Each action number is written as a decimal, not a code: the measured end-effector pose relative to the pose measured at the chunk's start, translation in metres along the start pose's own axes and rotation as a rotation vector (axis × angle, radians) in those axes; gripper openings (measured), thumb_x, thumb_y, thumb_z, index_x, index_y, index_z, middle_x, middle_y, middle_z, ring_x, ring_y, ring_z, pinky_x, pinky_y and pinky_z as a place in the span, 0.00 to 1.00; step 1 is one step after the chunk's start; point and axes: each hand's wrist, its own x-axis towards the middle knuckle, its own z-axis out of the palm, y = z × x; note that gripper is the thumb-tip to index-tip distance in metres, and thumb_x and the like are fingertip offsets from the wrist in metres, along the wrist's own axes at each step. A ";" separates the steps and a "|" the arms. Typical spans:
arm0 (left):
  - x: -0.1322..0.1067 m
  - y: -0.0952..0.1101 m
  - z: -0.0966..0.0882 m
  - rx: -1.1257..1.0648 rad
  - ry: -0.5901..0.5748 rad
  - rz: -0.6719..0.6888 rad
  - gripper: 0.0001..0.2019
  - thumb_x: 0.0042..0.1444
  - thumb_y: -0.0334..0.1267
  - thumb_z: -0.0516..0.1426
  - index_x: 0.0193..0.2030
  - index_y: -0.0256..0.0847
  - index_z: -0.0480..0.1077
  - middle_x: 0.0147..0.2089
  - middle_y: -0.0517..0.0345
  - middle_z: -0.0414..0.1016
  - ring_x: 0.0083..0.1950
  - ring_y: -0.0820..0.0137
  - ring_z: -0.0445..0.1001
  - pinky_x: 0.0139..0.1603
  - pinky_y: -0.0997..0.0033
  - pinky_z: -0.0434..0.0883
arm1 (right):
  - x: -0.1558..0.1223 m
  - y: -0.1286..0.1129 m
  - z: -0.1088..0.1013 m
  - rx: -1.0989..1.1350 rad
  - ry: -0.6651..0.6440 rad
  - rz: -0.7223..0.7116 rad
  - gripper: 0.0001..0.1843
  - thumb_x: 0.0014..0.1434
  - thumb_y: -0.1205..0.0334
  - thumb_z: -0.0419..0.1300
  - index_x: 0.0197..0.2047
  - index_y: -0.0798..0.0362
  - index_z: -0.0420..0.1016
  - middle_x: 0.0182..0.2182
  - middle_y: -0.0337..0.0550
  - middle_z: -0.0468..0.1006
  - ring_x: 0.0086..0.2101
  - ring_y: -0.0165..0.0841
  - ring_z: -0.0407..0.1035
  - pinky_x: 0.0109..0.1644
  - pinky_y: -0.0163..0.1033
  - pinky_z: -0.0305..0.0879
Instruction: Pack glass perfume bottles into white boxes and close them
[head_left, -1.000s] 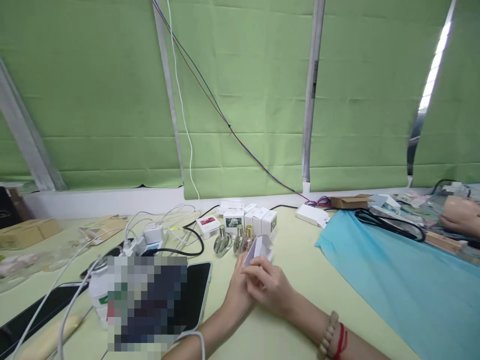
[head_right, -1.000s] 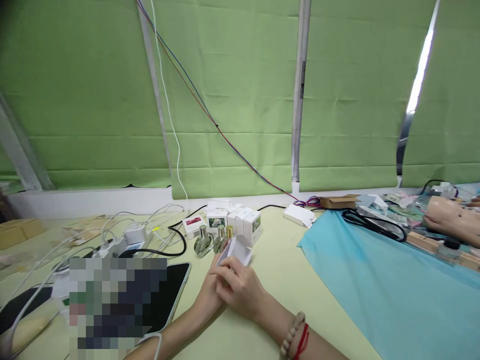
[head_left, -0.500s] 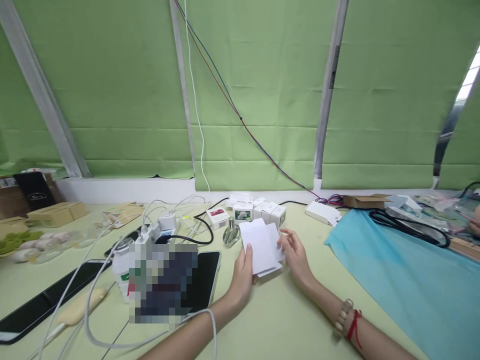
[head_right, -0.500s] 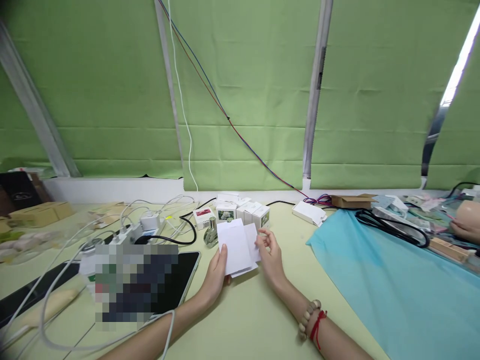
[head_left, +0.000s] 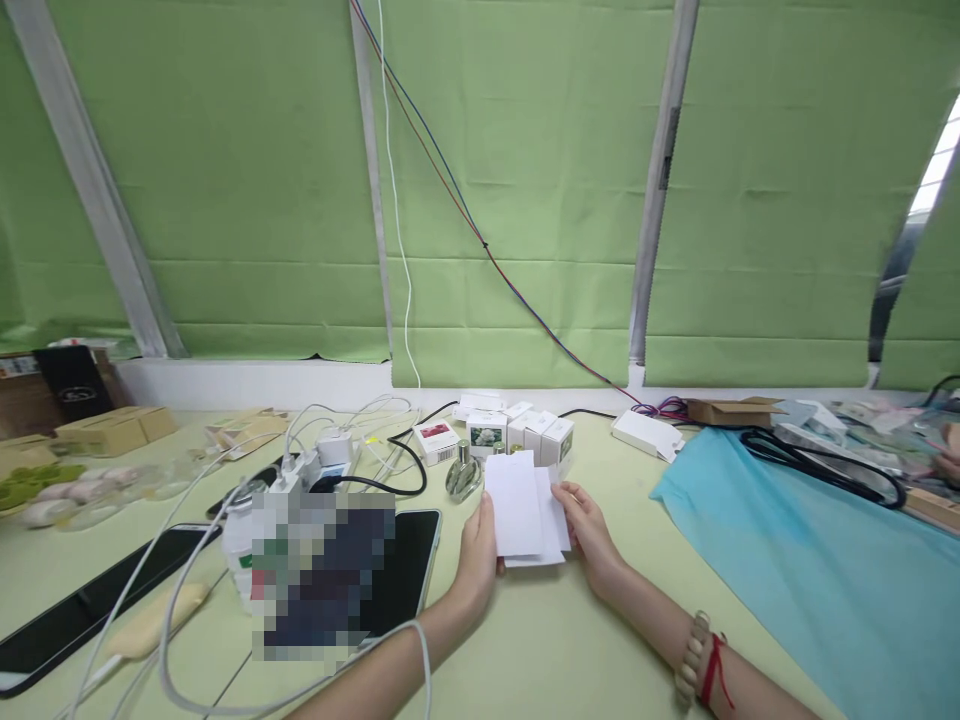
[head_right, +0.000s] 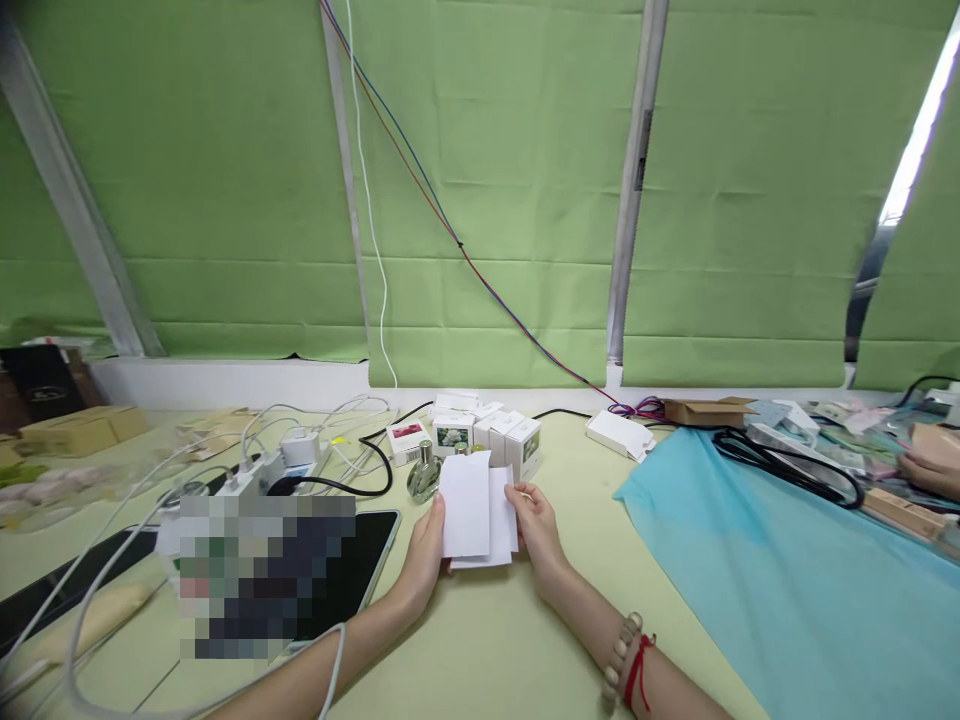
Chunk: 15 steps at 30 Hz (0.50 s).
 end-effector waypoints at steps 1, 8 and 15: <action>0.000 0.001 0.000 -0.008 -0.001 0.014 0.41 0.39 0.75 0.49 0.38 0.33 0.66 0.17 0.63 0.61 0.16 0.74 0.57 0.16 0.75 0.54 | -0.001 -0.001 0.000 -0.008 -0.005 0.017 0.27 0.44 0.44 0.66 0.41 0.52 0.64 0.23 0.32 0.65 0.21 0.23 0.55 0.22 0.28 0.52; 0.001 -0.002 -0.003 -0.003 -0.089 0.095 0.31 0.58 0.59 0.46 0.54 0.31 0.63 0.55 0.40 0.67 0.54 0.60 0.68 0.50 0.66 0.68 | -0.012 -0.007 0.007 0.116 -0.211 0.182 0.32 0.55 0.39 0.54 0.53 0.53 0.67 0.43 0.46 0.76 0.42 0.38 0.70 0.43 0.41 0.66; 0.006 -0.015 -0.007 0.219 -0.041 0.240 0.23 0.64 0.50 0.41 0.63 0.43 0.50 0.64 0.48 0.55 0.64 0.64 0.57 0.62 0.60 0.58 | -0.018 -0.005 0.008 0.089 -0.425 0.238 0.29 0.55 0.40 0.54 0.51 0.54 0.68 0.37 0.44 0.76 0.34 0.34 0.70 0.33 0.35 0.63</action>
